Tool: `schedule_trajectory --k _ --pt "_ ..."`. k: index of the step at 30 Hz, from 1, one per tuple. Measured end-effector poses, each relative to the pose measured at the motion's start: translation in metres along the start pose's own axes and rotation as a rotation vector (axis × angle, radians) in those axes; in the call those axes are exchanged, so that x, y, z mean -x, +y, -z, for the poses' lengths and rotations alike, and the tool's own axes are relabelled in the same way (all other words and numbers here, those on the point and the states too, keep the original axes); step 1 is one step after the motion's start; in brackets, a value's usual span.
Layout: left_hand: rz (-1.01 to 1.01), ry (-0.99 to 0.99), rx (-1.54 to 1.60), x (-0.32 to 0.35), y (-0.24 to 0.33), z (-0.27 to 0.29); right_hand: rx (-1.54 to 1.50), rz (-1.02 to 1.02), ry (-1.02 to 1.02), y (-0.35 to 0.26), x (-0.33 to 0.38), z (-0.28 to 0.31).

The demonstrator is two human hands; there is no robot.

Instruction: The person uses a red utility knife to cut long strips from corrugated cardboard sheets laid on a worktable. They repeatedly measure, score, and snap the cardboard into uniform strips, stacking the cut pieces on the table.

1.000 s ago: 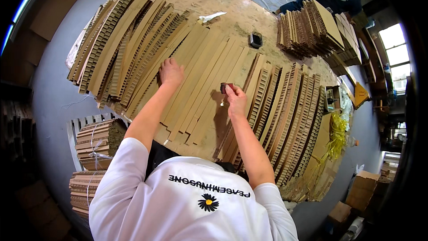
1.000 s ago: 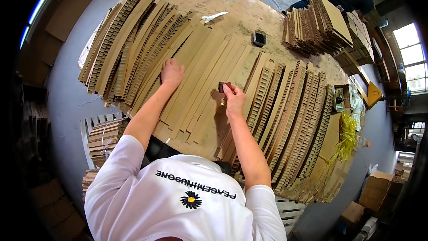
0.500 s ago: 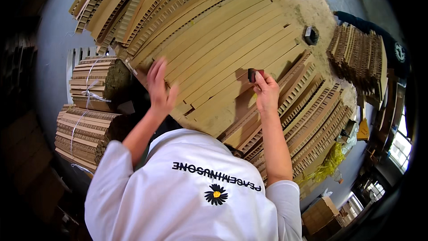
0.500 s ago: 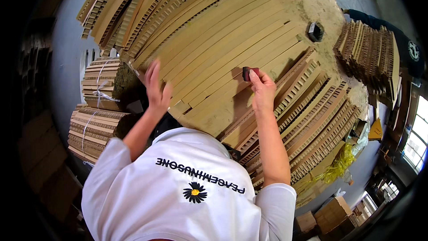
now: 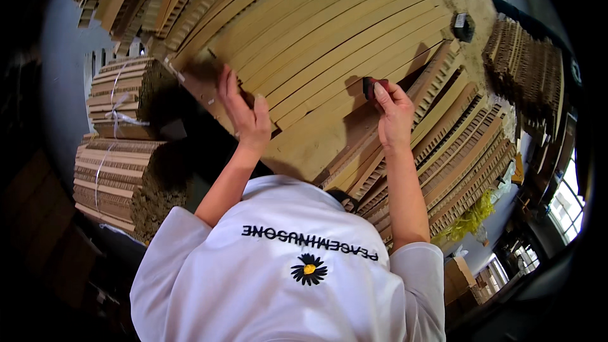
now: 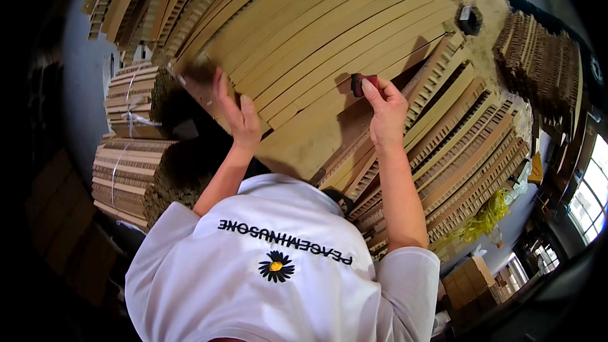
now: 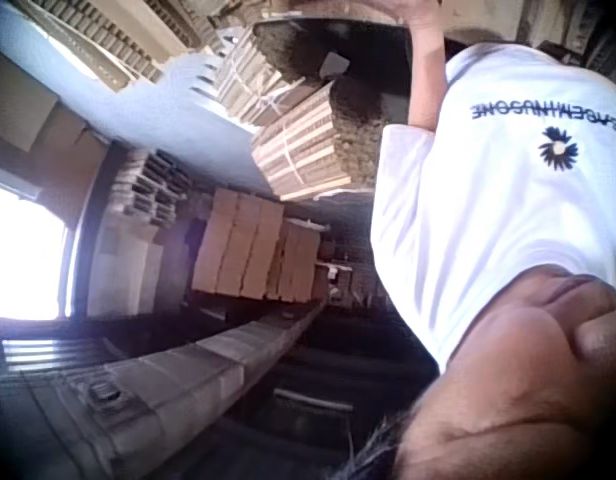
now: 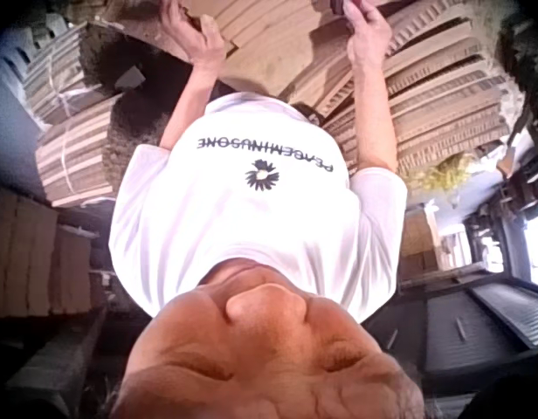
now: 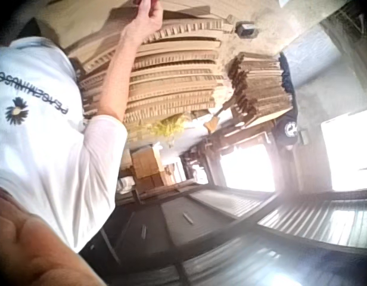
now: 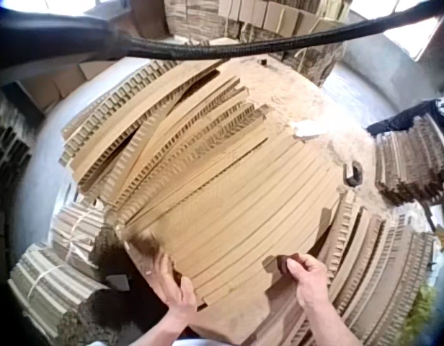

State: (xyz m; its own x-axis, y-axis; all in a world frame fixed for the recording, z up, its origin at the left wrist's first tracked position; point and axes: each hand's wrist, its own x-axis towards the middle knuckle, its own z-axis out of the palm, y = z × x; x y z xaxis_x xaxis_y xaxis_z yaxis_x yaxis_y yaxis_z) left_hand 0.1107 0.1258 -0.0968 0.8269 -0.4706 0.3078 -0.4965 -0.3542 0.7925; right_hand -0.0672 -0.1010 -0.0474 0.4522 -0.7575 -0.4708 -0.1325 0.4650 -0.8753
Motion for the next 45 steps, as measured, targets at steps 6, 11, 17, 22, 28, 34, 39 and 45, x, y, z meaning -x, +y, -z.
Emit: schedule_trajectory --k 6,11,17,22,28,34,39,45 --pt "-0.32 -0.32 0.048 -0.006 0.041 0.028 -0.099 0.078 0.013 -0.007 0.007 0.027" --pt "-0.305 -1.009 0.065 0.038 0.12 -0.033 -0.177 0.254 -0.021 -0.032 0.022 0.037" --pt "-0.285 -1.188 -0.028 0.045 0.17 -0.094 -0.427 0.266 0.256 -0.01 0.028 0.077" --pt "-0.468 -1.059 0.048 0.041 0.15 -0.098 -0.488 0.259 0.307 -0.025 0.031 0.072" --pt "-0.48 -0.498 -0.12 -0.063 0.092 -0.1 -0.449 0.219 0.24 -0.024 0.012 0.027" --pt "-0.309 -0.351 -0.511 -0.157 0.015 -0.104 0.01 0.253 0.264 -0.006 0.002 0.026" --pt "-0.289 -0.314 -0.461 -0.153 0.005 -0.107 -0.199 0.178 0.312 -0.02 -0.012 0.023" --pt "-0.31 -0.26 -0.44 -0.151 -0.005 -0.101 0.267 0.337 0.497 -0.101 -0.11 0.079"
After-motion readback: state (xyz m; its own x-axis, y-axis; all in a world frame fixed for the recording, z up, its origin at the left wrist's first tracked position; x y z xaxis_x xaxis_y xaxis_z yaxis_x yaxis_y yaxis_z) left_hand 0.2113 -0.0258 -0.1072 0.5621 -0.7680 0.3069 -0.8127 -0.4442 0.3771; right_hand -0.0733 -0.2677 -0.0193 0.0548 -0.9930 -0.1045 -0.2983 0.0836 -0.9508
